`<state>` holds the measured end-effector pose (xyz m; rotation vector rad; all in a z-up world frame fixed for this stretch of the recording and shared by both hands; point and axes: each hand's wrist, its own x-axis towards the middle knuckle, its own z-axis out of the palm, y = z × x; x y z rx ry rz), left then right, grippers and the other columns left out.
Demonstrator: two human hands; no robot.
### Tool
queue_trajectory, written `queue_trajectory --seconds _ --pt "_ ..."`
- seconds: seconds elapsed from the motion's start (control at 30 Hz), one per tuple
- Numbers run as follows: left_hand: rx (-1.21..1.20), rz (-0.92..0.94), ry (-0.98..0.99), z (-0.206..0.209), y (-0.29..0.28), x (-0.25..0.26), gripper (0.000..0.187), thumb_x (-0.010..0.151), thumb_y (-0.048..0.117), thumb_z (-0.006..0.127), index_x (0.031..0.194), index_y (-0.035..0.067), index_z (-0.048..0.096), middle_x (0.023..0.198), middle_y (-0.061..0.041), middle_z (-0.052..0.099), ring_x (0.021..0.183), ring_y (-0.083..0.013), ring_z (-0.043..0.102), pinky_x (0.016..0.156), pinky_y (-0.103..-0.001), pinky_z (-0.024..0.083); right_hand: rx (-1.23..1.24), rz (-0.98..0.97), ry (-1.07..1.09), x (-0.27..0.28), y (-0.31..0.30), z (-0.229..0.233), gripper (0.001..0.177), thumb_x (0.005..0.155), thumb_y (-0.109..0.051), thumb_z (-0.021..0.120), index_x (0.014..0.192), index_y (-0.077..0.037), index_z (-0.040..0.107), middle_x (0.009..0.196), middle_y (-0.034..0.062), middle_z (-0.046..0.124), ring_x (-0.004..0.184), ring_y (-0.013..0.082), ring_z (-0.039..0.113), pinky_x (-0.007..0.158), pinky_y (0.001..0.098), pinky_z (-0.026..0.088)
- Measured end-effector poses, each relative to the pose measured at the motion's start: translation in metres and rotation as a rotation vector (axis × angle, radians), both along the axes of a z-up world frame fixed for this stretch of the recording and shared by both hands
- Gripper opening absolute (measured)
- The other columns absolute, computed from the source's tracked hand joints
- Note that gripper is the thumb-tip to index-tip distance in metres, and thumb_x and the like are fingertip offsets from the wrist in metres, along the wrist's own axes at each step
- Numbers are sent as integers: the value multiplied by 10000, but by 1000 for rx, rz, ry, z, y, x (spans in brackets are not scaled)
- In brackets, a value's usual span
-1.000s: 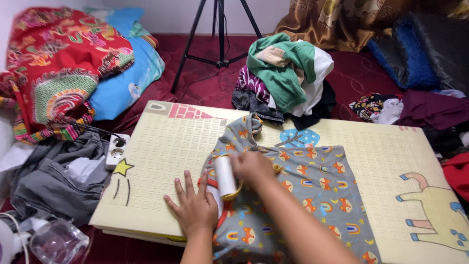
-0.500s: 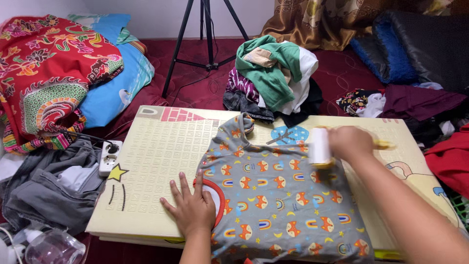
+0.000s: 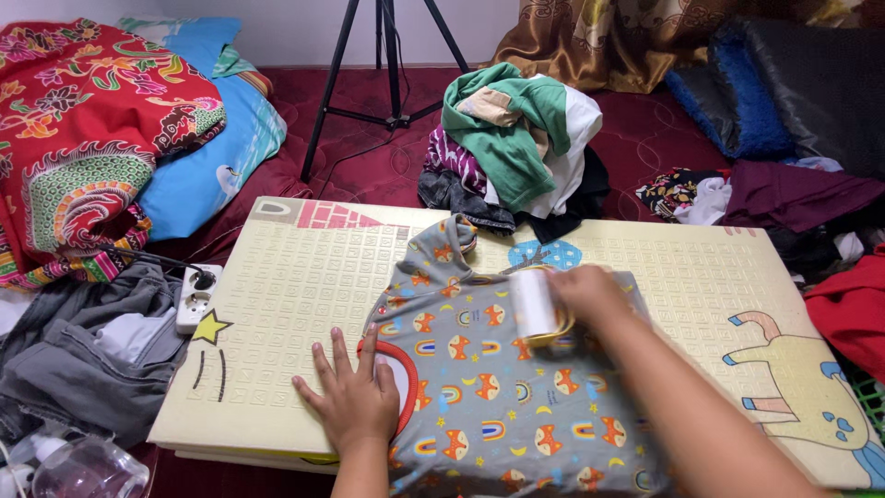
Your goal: The person uses a lint roller to roll over a patterned onesie and then a light blue shirt laid on a yellow foam mat. The person smooths and repositions the garments between rolling passes. The garments remain on the mat at the end of the clip.
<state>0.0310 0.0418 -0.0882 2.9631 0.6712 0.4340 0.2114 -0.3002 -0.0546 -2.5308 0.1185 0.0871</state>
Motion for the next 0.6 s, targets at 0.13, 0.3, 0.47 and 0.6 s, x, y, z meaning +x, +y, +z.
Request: queue_trajectory --seconds 0.13,0.3,0.47,0.6 --pt "-23 1 20 2 0 1 585 903 521 426 1487 517 392 1631 -41 308 1520 -329 206 1173 -678 20 -232 -239 19 -18 -162 4 604 972 -580 587 978 -21 814 805 252 758 757 397 735 794 457 556" --pt "-26 -11 34 -4 1 1 596 932 629 375 1509 481 383 1648 -50 283 1533 -334 168 1181 -669 -7 -311 -431 48 -57 -222 -6 581 1022 -568 528 1055 -75 833 991 245 773 948 429 725 894 501 552" --pt "-17 -22 31 -3 6 1 860 829 823 433 1544 347 387 1650 -64 246 1525 -337 125 1156 -664 -49 -533 -362 -246 -61 -200 -5 420 1027 -449 539 1203 -138 760 1187 202 688 1135 411 610 956 567 434" --pt "-159 -34 135 12 8 -1 784 790 829 519 1452 411 479 1684 -53 199 1561 -333 68 1173 -656 -89 -525 -81 -513 -65 -168 10 377 871 -316 674 1231 -219 730 1321 67 630 1284 305 553 1119 503 386"
